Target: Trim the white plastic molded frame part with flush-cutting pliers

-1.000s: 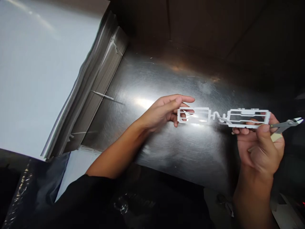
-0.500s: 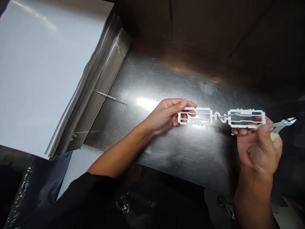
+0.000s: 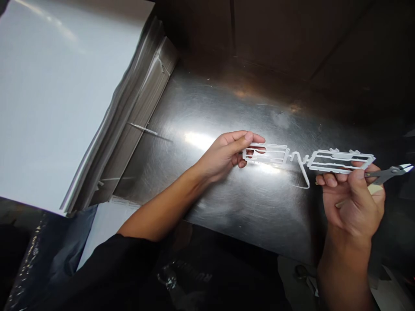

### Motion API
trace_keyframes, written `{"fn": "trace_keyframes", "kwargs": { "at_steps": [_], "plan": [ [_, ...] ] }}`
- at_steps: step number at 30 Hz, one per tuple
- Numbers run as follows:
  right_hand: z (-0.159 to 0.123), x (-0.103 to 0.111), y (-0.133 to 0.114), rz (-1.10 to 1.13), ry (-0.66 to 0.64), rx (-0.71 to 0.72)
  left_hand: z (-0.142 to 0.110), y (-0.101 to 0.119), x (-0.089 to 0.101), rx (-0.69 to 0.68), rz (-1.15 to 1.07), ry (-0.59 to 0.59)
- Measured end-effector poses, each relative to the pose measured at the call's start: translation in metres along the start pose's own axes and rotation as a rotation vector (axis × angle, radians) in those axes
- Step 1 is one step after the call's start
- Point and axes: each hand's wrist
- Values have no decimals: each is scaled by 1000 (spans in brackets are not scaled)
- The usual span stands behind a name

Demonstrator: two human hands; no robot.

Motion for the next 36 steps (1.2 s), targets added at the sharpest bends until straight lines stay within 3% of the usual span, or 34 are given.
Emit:
{"fn": "trace_keyframes", "kwargs": {
  "at_steps": [15, 21, 25, 28, 36],
  "plan": [
    [1, 1, -3, 37, 43, -20, 2, -9, 2, -43, -60, -14],
    [-3, 7, -2, 32, -34, -20, 4, -10, -1, -161, -38, 146],
    [-4, 4, -1, -6, 59, -53, 4, -13, 3, -233, 62, 237],
    [-4, 2, 0, -25, 76, -18, 4, -15, 5, -215, 74, 206],
    [-1, 8, 8, -115, 98, 108, 1, -8, -3, 4, 82, -33]
  ]
}}
Point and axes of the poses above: each hand's wrist, its own z-axis towards the middle knuckle, its own x-axis out of the back of the hand, y = z × x, and after that the axes turned 11 degrees about -y, right-handed
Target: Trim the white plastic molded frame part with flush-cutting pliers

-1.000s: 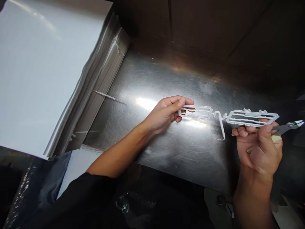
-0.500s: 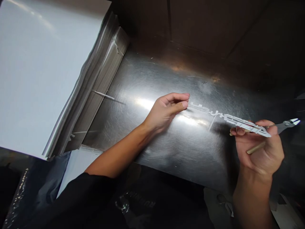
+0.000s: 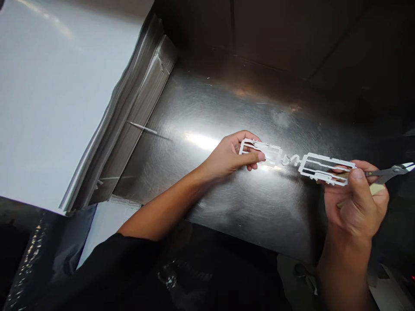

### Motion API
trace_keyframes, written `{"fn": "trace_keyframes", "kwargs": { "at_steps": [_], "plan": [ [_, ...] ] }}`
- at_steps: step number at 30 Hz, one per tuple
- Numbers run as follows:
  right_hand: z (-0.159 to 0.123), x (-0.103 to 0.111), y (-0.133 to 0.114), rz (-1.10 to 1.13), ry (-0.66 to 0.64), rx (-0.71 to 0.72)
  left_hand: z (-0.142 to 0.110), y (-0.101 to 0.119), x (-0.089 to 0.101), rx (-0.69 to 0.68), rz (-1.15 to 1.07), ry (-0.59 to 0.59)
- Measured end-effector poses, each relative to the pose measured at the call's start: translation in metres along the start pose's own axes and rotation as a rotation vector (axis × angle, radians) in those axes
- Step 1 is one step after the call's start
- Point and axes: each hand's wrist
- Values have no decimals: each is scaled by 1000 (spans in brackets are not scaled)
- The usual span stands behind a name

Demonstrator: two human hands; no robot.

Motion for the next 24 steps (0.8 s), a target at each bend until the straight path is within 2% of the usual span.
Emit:
{"fn": "trace_keyframes", "kwargs": {
  "at_steps": [4, 6, 8, 11, 13, 15, 19, 24],
  "plan": [
    [2, -5, -2, -235, 51, 171, -1, 0, -4, -31, -17, 69],
    [-2, -11, -6, -343, 29, 206, -2, -1, -5, -54, -31, 109],
    [-12, -16, -9, -404, -51, 146, -2, -1, -6, -50, -60, 114],
    [-32, -20, -7, -452, -276, -3, -2, -1, -8, -25, -129, 97],
    [-43, -20, -4, -449, -406, -60, -2, -1, -9, -16, -163, 83],
    [-48, -19, -1, -427, -484, -93, -2, -2, -10, -23, -184, 61],
    [-46, -21, 1, -394, -514, -125, -1, -4, -9, -50, -202, 12],
    [-44, -20, 2, -453, -546, -140, -3, -4, -14, -125, -94, 2]
  ]
}}
Point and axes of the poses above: each hand's wrist, its own z-axis towards the middle knuckle, its own x-axis out of the back of the hand, y = z × x, and after that the axes turned 11 degrees about -y, right-handed
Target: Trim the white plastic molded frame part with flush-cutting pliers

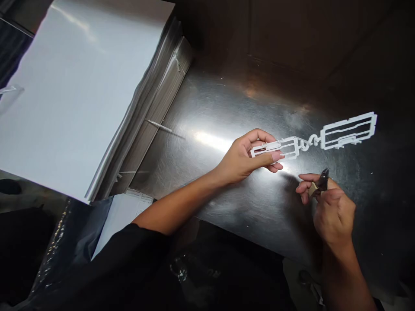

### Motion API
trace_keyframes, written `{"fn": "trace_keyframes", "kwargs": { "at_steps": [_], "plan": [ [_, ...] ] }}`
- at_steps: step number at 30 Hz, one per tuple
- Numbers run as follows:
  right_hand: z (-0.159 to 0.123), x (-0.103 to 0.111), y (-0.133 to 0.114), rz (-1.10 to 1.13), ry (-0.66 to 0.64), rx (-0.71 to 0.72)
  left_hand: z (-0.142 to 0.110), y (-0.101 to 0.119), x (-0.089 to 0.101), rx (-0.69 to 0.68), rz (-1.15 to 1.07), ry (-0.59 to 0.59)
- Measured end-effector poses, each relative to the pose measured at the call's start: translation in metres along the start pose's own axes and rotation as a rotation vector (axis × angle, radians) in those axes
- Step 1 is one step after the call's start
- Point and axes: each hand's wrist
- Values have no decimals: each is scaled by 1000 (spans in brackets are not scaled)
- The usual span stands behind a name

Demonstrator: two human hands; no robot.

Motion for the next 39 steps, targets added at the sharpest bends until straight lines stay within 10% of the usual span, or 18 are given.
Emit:
{"fn": "trace_keyframes", "kwargs": {
  "at_steps": [39],
  "plan": [
    [2, -8, -11, -261, -82, 11, -11, -1, -10, 6, 172, -98]
  ]
}}
Point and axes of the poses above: each hand's wrist, its own z-axis towards the middle knuckle, its own x-axis out of the back of the hand, y = z × x, and after that the axes turned 11 degrees about -y, right-handed
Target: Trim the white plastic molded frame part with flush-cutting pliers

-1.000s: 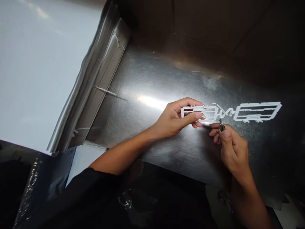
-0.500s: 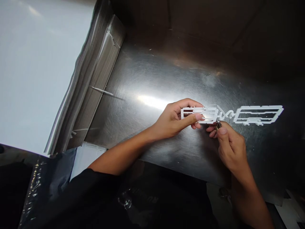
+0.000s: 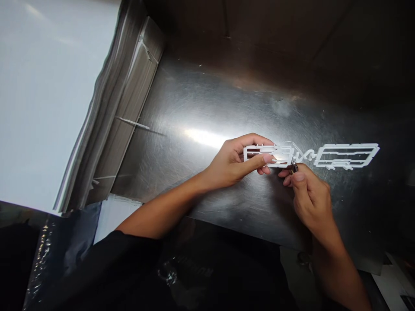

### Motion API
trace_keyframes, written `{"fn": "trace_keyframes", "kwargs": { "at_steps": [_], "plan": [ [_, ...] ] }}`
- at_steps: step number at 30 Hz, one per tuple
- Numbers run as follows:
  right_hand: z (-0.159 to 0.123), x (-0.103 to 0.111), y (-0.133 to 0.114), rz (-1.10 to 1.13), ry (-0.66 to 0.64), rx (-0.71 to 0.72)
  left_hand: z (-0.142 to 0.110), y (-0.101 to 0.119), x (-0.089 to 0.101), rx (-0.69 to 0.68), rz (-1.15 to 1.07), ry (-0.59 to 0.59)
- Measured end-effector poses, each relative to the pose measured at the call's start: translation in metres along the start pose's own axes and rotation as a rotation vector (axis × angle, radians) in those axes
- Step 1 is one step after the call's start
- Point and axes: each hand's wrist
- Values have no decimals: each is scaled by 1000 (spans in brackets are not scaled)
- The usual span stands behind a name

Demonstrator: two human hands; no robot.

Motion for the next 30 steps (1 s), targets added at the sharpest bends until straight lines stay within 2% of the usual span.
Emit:
{"fn": "trace_keyframes", "kwargs": {
  "at_steps": [18, 25, 30],
  "plan": [
    [-2, -5, 0, -282, 41, 38, 0, -7, 2, 78, -22, 12],
    [-2, 3, 6, -221, 21, 13, 3, -7, 3, 68, -9, 43],
    [-1, 6, 14, -182, 111, 19, 7, -3, 7, 123, -209, 37]
  ]
}}
Point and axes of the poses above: each hand's wrist, its own z-axis towards the middle knuckle, its own x-axis out of the back of the hand, y = z × x, and after that the axes turned 11 degrees about -y, right-handed
